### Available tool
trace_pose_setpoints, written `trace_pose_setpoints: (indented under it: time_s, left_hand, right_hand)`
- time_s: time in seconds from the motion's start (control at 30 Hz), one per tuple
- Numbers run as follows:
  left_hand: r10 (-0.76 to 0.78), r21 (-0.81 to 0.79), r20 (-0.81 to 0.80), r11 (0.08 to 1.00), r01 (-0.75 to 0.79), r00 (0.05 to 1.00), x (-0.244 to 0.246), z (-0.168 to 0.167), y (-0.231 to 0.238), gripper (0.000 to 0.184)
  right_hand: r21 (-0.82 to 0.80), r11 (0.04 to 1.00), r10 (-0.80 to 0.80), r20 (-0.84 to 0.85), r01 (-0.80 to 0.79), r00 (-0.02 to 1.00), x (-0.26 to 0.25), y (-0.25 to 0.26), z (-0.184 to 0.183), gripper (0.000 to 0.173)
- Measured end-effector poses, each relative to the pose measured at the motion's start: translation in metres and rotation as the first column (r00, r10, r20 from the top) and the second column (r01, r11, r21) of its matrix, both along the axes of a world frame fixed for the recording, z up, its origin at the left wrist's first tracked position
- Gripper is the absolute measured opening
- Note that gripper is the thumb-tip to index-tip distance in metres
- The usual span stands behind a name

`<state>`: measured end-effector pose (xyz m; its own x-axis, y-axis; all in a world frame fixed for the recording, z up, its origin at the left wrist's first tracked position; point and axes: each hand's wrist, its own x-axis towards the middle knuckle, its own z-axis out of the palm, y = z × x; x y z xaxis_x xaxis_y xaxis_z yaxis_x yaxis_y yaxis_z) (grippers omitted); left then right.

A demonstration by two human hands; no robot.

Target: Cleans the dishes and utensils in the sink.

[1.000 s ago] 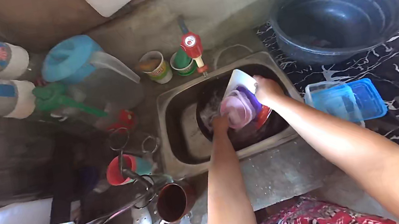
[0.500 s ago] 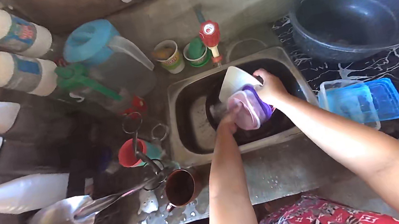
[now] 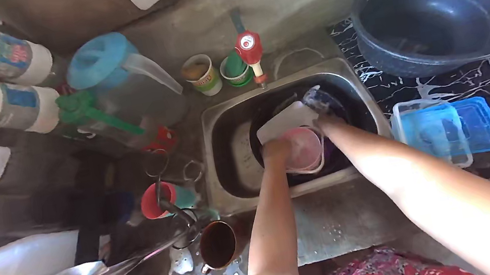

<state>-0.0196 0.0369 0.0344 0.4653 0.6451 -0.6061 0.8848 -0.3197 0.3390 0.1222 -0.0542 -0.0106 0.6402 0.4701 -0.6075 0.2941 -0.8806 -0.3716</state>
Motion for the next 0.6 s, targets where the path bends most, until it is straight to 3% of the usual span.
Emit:
trace_pose_setpoints:
  time_s: [0.13,0.2,0.27,0.37,0.43,0.5,0.6]
  left_hand:
    - [-0.01,-0.132,0.079,0.991,0.02,0.997,0.003,-0.007,0.018,0.05]
    - [0.171,-0.333,0.205,0.938,-0.096,0.964,-0.002,-0.021,0.022,0.049]
    - [0.407,-0.579,0.279,0.794,-0.186,0.87,-0.005,-0.034,0.021,0.041]
    - [0.538,-0.827,0.249,0.551,-0.113,0.805,-0.008,-0.044,0.016,0.031]
    - [0.572,-0.87,0.233,0.484,-0.094,0.787,-0.006,-0.046,0.015,0.028]
    - [0.608,-0.854,0.232,0.5,-0.14,0.759,-0.004,-0.044,0.014,0.025]
    - [0.698,-0.812,0.189,0.506,-0.289,0.691,-0.001,-0.051,0.018,0.029]
  right_hand:
    - [0.034,0.999,0.038,0.008,-0.039,0.999,-0.003,0.001,0.002,0.047]
    - [-0.007,0.998,0.062,-0.006,-0.062,0.998,0.007,0.004,-0.003,0.044]
    - [-0.035,0.994,0.102,0.029,-0.101,0.994,0.02,0.006,0.011,0.044]
    - [-0.054,0.978,0.204,0.067,-0.201,0.977,0.029,0.008,0.053,0.039]
    - [-0.106,0.954,0.29,0.072,-0.282,0.954,0.032,0.017,0.091,0.034]
    - [-0.087,0.93,0.365,0.111,-0.357,0.924,0.041,0.022,0.121,0.032]
    - [0.0,0.949,0.305,0.252,-0.316,0.918,0.055,0.013,0.171,0.031]
